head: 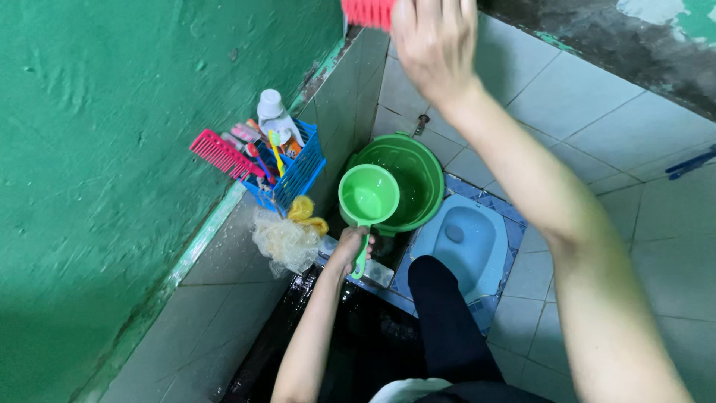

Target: The person cleans the edges and interior of a squat toilet with a small brush and pours water over the toilet and surrounding floor tiles from a bucket using a green scoop.

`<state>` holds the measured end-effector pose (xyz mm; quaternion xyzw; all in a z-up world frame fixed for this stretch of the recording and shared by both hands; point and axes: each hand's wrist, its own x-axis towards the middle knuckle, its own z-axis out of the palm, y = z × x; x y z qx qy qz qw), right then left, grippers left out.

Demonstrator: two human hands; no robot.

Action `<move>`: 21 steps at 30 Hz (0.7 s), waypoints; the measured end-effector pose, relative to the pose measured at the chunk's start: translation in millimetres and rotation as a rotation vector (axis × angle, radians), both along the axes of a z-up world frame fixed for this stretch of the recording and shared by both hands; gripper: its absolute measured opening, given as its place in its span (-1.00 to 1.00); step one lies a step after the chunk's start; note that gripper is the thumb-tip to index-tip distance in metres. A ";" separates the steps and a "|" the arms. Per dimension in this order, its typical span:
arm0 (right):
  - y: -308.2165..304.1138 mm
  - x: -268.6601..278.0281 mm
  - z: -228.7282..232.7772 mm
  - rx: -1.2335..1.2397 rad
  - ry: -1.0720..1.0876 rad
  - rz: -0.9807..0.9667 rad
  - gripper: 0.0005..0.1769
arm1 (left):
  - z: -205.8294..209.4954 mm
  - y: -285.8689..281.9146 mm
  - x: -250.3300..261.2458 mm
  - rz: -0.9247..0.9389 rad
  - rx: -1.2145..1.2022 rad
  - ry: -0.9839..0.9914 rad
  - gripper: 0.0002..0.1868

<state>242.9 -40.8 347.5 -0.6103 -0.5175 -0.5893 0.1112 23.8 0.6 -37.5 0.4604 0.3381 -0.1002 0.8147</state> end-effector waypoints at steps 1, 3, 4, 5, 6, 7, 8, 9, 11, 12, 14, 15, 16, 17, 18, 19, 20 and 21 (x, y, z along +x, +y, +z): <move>-17.1 -10.3 -14.3 0.001 0.086 0.029 -0.75 | -6.8 0.1 1.6 0.007 0.024 0.027 -0.76; -52.2 -24.4 -61.5 -0.064 0.442 0.043 -0.73 | -24.7 0.5 3.4 0.009 0.046 0.051 -0.75; -70.6 -24.4 -91.9 -0.070 0.628 0.024 -0.72 | -35.7 0.8 3.9 0.005 0.082 0.054 -0.74; -89.8 -20.5 -127.3 -0.080 0.816 0.011 -0.67 | -47.8 -0.4 3.1 0.007 0.115 0.060 -0.73; -109.3 -11.9 -166.9 -0.051 0.916 -0.001 -0.80 | -60.8 -1.1 3.8 0.008 0.111 0.059 -0.73; -128.6 0.2 -210.3 -0.025 1.041 -0.051 -0.87 | -74.1 0.2 8.8 -0.023 0.174 0.056 -0.72; -146.4 14.9 -257.5 0.013 1.140 -0.093 -0.89 | -87.8 -0.6 13.0 -0.054 0.236 0.054 -0.71; -165.0 25.6 -308.2 0.072 1.322 -0.114 -0.91 | -102.1 -2.6 16.4 -0.047 0.238 0.047 -0.71; -191.6 49.0 -407.2 0.303 1.854 -0.053 -0.91 | -132.4 -9.5 23.0 -0.103 0.448 0.049 -0.65; -201.0 60.5 -450.4 0.470 2.122 0.000 -0.89 | -148.6 -10.1 32.2 -0.091 0.450 0.042 -0.65; -216.7 75.6 -521.8 0.611 2.457 0.044 -0.85 | -180.9 -11.0 55.5 -0.310 1.062 0.015 -0.66; -220.1 82.1 -550.9 0.658 2.593 0.051 -0.83 | -195.3 -12.3 68.2 -0.299 1.062 0.016 -0.66; -221.3 88.9 -576.9 0.646 2.592 0.054 -0.83 | -209.7 -14.4 81.7 -0.391 1.021 0.141 -0.61; -219.0 93.9 -602.7 0.654 2.686 0.138 -0.79 | -226.1 -17.3 97.4 -0.481 0.972 0.267 -0.54; -218.2 103.6 -625.5 0.661 2.778 0.224 -0.73 | -245.8 -19.0 116.6 -0.472 0.968 0.269 -0.54; -215.8 113.1 -648.4 0.642 2.786 0.223 -0.73 | -269.7 -20.1 132.7 -0.553 1.053 0.296 -0.42; -211.2 121.7 -672.8 0.697 2.862 0.185 -0.72 | -297.8 -21.3 149.1 -0.635 1.136 0.323 -0.30; -208.5 132.9 -696.9 0.758 2.934 0.145 -0.70 | -329.3 -20.4 170.4 -0.626 1.133 0.329 -0.30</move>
